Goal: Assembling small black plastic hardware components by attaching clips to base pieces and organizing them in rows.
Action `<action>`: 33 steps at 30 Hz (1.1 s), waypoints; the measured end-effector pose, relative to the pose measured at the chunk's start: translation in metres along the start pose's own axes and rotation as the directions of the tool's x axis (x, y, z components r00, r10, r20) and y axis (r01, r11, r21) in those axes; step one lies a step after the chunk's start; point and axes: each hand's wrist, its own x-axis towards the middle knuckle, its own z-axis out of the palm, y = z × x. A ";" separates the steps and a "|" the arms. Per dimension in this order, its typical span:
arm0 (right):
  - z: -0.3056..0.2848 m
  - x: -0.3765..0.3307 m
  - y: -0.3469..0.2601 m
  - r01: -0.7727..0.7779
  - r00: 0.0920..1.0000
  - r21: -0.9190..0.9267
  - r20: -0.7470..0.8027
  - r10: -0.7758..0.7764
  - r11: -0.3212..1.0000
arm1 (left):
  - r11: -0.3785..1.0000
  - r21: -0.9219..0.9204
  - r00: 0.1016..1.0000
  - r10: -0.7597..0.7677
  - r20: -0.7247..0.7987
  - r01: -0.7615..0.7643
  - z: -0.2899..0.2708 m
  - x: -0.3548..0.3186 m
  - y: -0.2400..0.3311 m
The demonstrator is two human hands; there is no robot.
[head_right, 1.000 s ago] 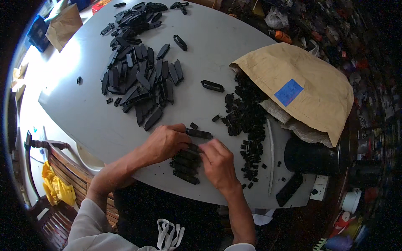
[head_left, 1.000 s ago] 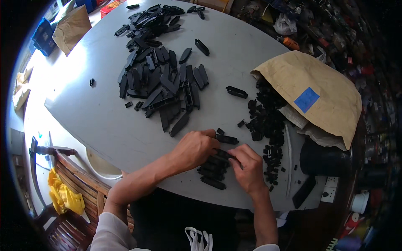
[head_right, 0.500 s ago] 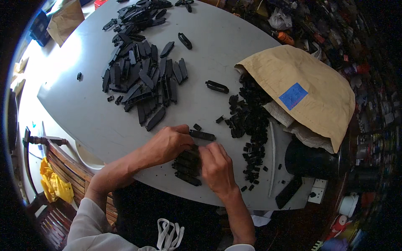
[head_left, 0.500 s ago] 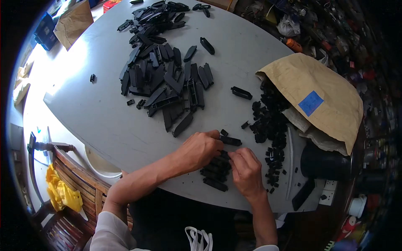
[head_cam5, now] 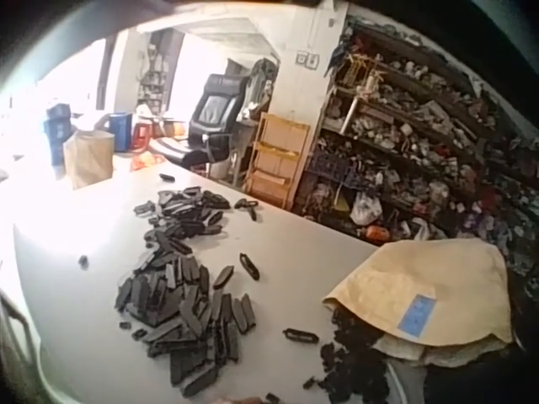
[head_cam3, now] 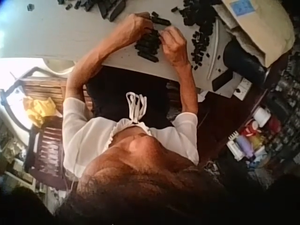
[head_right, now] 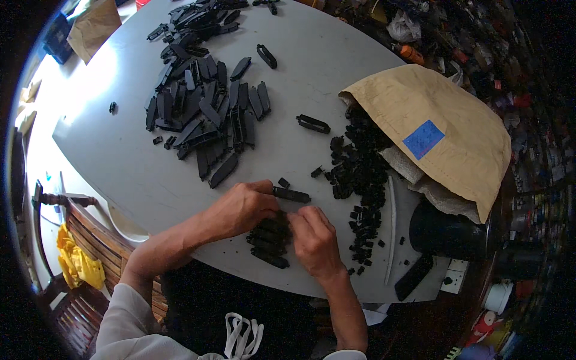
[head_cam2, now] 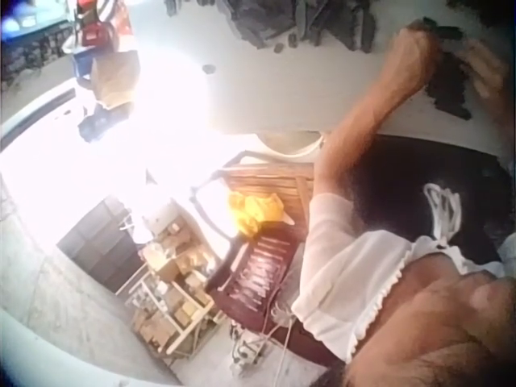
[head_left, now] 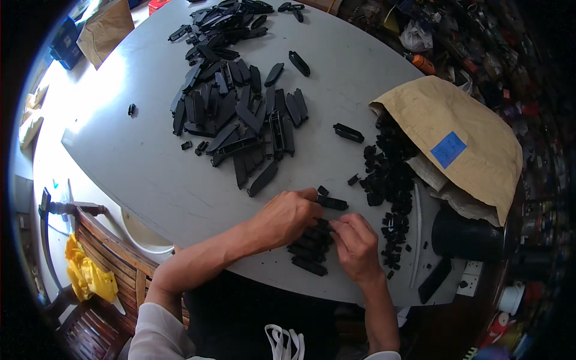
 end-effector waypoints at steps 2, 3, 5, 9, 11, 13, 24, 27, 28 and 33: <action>0.001 0.001 0.000 0.012 1.000 -0.021 0.018 -0.012 1.000 | 1.000 0.004 1.000 0.009 0.004 -0.009 0.001 0.000 -0.002; 0.001 0.001 0.000 0.012 1.000 -0.022 0.017 -0.011 1.000 | 1.000 0.008 1.000 0.020 0.007 -0.020 0.001 0.000 -0.002; 0.002 0.001 0.000 0.029 0.999 -0.020 -0.032 -0.030 0.999 | 1.000 0.006 1.000 0.021 0.000 -0.021 0.002 -0.001 -0.002; 0.003 0.000 -0.001 0.035 0.999 -0.002 -0.029 -0.035 0.999 | 1.000 0.001 1.000 0.026 0.001 -0.026 0.001 0.000 -0.002; 0.000 0.001 -0.002 0.045 0.998 -0.042 0.034 -0.043 0.998 | 1.000 -0.008 1.000 0.025 -0.013 -0.026 0.001 0.000 0.000; 0.000 0.000 -0.001 0.046 0.998 -0.066 0.040 -0.044 0.997 | 1.000 -0.015 0.999 0.021 -0.028 -0.021 0.001 0.001 0.001; 0.001 0.015 -0.002 -0.202 0.968 -0.044 0.144 0.206 0.978 | 0.999 -0.010 0.999 0.035 -0.015 -0.035 0.003 -0.001 -0.003; 0.002 0.014 -0.002 -0.134 0.978 -0.076 0.153 0.145 0.988 | 1.000 -0.019 0.999 0.025 0.027 -0.024 0.002 -0.001 -0.003; 0.002 0.013 -0.004 -0.113 0.979 -0.138 0.155 0.134 0.984 | 0.999 -0.023 0.999 0.026 0.031 -0.026 0.003 0.000 -0.003; 0.007 0.006 -0.005 -0.046 0.989 -0.218 0.125 0.075 0.975 | 1.000 -0.024 0.999 0.018 0.039 -0.017 -0.001 0.001 0.003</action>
